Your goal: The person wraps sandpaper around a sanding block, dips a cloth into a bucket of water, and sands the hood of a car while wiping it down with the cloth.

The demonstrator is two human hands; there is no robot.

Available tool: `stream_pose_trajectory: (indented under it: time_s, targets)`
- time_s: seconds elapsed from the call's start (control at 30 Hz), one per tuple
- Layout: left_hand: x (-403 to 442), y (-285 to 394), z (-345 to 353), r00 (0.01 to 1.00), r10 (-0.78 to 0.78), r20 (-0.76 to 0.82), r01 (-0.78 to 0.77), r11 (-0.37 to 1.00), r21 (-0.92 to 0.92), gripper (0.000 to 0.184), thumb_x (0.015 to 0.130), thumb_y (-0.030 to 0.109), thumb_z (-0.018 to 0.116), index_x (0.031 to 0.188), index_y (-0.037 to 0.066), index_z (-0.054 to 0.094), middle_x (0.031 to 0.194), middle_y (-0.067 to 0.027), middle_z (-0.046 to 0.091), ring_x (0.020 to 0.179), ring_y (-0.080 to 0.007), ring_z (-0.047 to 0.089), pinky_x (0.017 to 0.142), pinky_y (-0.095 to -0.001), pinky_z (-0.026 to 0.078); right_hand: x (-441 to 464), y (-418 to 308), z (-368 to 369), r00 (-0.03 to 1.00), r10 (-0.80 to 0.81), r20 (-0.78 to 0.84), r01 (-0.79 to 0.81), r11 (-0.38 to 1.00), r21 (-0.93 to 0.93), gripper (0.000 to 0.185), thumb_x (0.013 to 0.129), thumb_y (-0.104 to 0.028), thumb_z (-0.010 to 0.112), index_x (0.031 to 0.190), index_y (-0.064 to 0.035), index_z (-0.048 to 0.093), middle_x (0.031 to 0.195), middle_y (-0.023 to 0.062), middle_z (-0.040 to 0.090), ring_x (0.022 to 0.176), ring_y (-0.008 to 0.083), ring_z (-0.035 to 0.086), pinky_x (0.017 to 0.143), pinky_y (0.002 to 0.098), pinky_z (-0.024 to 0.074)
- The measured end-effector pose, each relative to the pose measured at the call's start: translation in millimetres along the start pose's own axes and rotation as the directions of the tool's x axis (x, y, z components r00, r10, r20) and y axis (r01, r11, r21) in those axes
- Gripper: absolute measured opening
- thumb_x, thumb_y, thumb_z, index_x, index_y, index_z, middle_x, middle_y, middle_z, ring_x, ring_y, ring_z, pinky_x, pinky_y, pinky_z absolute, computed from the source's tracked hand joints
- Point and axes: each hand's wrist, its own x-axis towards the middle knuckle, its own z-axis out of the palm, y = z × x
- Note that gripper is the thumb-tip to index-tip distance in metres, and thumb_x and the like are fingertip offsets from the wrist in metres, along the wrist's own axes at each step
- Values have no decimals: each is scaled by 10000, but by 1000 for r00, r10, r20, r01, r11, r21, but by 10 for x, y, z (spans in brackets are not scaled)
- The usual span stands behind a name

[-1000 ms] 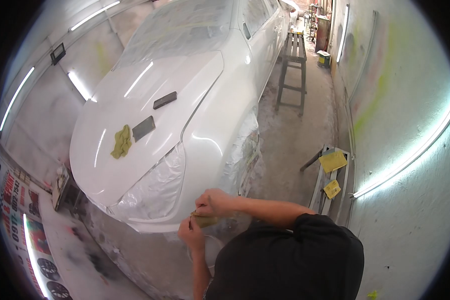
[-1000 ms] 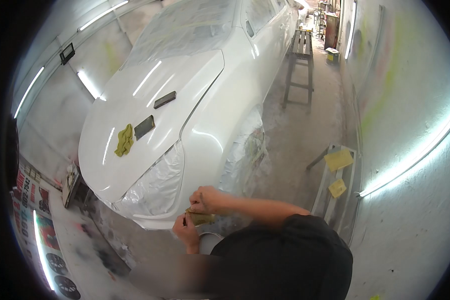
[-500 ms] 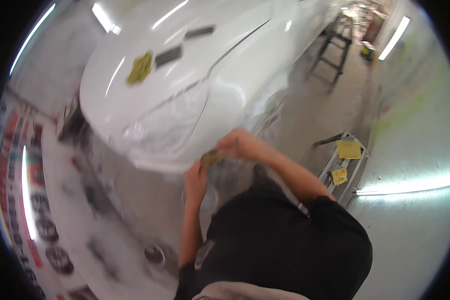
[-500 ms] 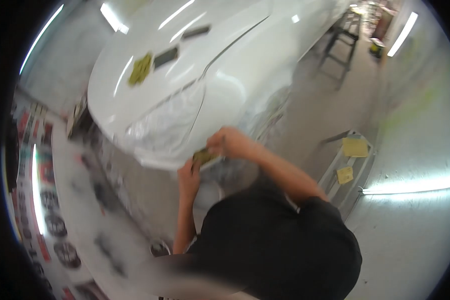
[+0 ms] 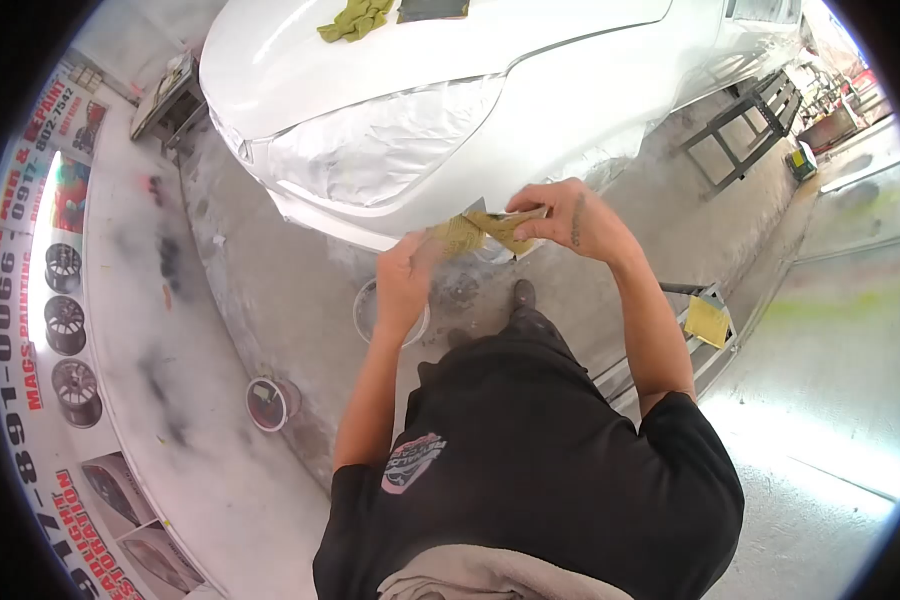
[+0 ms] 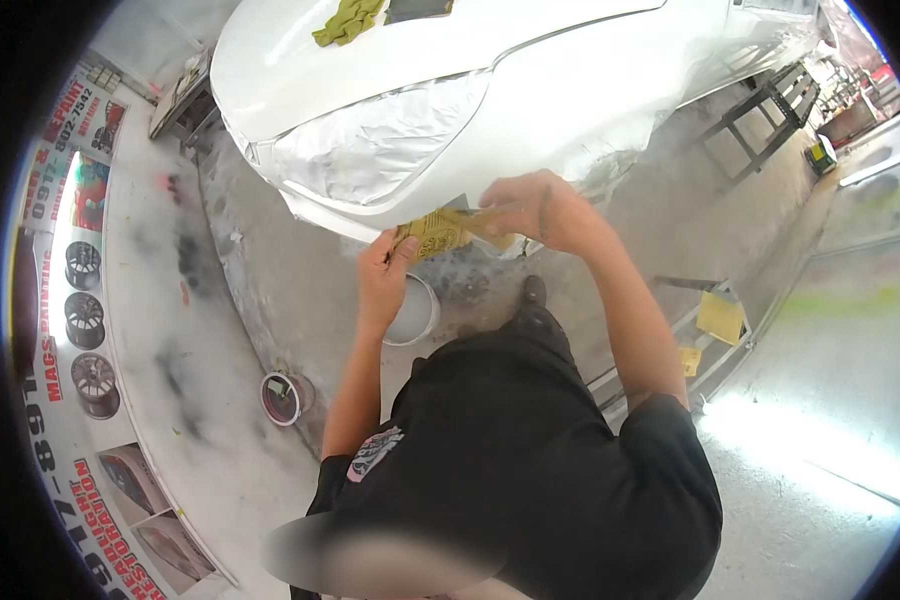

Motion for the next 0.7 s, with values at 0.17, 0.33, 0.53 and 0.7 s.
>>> stream_pose_trajectory:
  time_s: [0.17,0.33,0.53,0.7]
  targets:
    - [22,-120,-168,997,-37,70,41,998,-57,233,976,81,649,1165,-41,709,940,-79,762,854,-97,620,824,-282,510,-18,233,-55,994,-109,-15,104,978,-183,193,864,-93,756,1004,35,719,728,205,614,621,221,575,633,378,483]
    - [20,-53,-266,997,-12,75,7,998,68,217,977,62,638,1162,-27,708,934,-56,763,855,-106,630,818,-268,503,-40,366,-261,987,-96,-128,72,980,-184,165,878,-91,729,953,54,707,720,183,620,630,204,585,630,369,481]
    - [115,-197,-538,959,-119,-256,25,939,-344,239,1053,100,603,1227,-38,689,1081,-76,767,917,-122,675,873,-279,524,-76,505,-514,917,187,-353,-186,982,37,130,887,-67,715,954,40,745,759,97,711,687,137,627,649,318,518]
    - [170,-427,-394,961,-199,-191,7,709,-706,284,1086,114,554,1323,-28,621,1233,-98,721,1066,-154,690,952,-323,544,-46,381,-291,961,45,-273,107,849,517,202,931,-60,704,1084,67,733,942,111,765,769,155,690,705,307,584]
